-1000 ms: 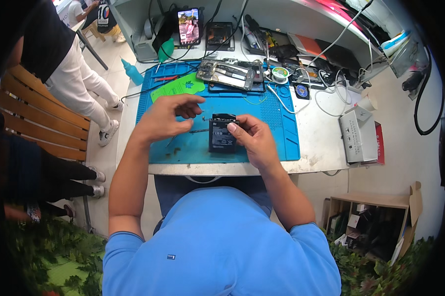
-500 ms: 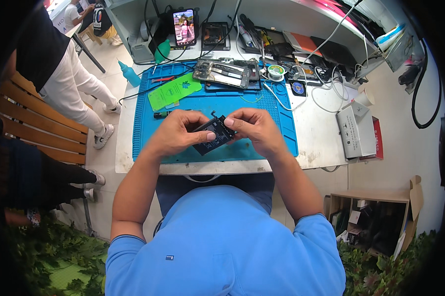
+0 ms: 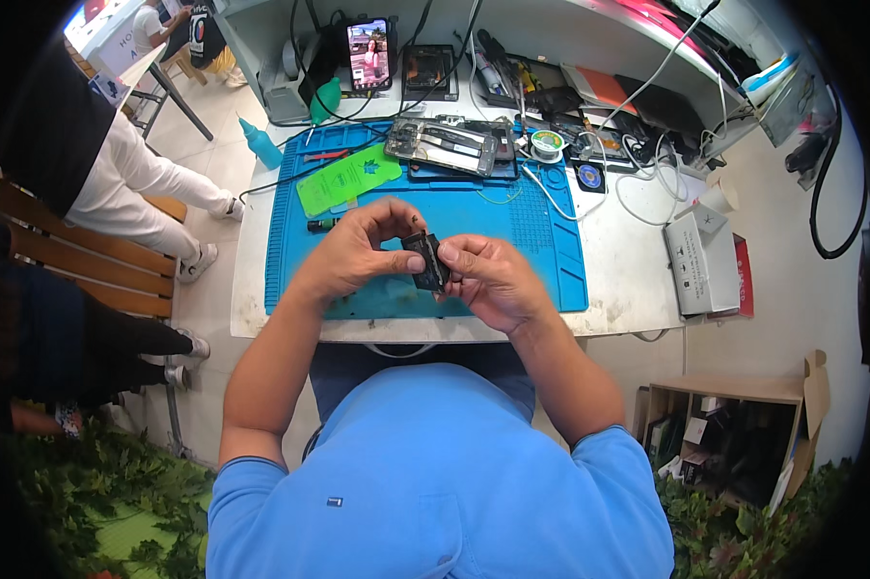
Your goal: The person is repairing a small electronic device, likely a mobile phone battery or module, at a workbench. They use a small metal tool to pry and adjust components on the device, then place it on a blue mat next to other disassembled parts.
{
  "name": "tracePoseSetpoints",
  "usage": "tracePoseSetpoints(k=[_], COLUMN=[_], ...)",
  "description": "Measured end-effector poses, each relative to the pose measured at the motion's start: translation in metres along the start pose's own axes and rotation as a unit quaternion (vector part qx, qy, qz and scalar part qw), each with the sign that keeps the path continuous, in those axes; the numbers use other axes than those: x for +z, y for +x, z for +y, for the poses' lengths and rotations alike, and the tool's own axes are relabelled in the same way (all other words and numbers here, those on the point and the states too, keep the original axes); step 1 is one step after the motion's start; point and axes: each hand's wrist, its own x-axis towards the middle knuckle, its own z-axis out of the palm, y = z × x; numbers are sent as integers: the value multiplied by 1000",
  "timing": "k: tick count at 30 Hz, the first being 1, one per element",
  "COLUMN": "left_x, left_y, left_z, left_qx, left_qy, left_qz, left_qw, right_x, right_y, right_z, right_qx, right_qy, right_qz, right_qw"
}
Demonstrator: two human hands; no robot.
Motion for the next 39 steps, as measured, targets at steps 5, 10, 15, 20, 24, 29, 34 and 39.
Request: tracePoseSetpoints(k=[5, 10, 15, 20, 24, 29, 34, 39], left_x=[24, 45, 46, 43, 44, 39, 37, 39], left_y=[-5, -10, -6, -4, -3, 3, 3, 1], left_z=[-3, 6, 4, -1, 3, 1, -10, -9], left_qx=[-5, -11, 6, 28, 46, 37, 48, 70], left_qy=[63, 72, 111, 158, 222, 249, 207, 265], left_qz=[146, 143, 175, 216, 230, 254, 247, 216], left_qw=[987, 987, 978, 963, 946, 934, 945, 937], right_x=[10, 13, 12, -2, -14, -10, -6, -16], right_y=[5, 7, 10, 21, 33, 40, 39, 39], right_z=[10, 24, 23, 15, -8, -9, -13, 2], right_qx=[-108, -190, -201, -293, -336, -197, -98, -113], right_qy=[-13, -88, -130, -329, -444, -284, -314, -204], right_qz=[99, 144, 156, 172, 132, 103, 92, 92], right_qw=[989, 967, 958, 881, 820, 933, 940, 968])
